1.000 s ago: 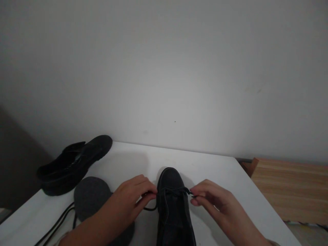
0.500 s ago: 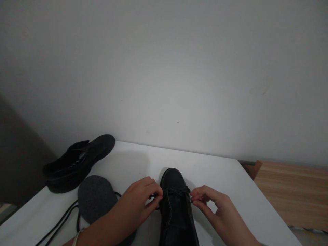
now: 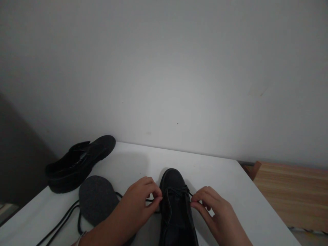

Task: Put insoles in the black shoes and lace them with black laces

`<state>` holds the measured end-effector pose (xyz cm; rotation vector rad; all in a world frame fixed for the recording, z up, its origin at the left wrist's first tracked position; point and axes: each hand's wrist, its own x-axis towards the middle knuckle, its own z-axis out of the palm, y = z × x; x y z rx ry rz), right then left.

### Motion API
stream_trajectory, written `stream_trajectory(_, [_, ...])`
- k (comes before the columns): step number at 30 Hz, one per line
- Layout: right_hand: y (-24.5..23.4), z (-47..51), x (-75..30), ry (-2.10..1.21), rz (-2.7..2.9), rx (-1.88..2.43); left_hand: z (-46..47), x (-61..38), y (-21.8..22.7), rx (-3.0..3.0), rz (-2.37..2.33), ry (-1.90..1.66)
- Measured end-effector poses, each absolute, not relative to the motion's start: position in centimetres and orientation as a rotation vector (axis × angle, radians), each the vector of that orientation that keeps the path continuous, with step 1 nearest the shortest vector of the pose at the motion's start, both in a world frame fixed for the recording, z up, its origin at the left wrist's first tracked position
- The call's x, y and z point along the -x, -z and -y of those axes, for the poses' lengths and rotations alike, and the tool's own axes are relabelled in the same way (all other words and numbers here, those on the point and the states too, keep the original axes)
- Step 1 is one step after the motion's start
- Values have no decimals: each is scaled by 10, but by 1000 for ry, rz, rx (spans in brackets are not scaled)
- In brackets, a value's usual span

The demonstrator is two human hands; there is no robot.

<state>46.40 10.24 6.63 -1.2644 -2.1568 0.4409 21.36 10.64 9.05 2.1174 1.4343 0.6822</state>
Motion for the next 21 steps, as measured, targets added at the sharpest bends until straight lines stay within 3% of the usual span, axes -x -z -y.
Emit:
stream_trajectory(5, [-68, -97, -464, -520, 2206, 1229, -108, -214, -94, -1998, -1423, -625])
stream_trajectory(15, [-59, -97, -463, -365, 2259, 1243, -114, -210, -83, -1660, -1377, -601])
stream_trajectory(21, [-60, -95, -461, -371, 2268, 1265, -108, -213, -80, -2086, -1402, -577])
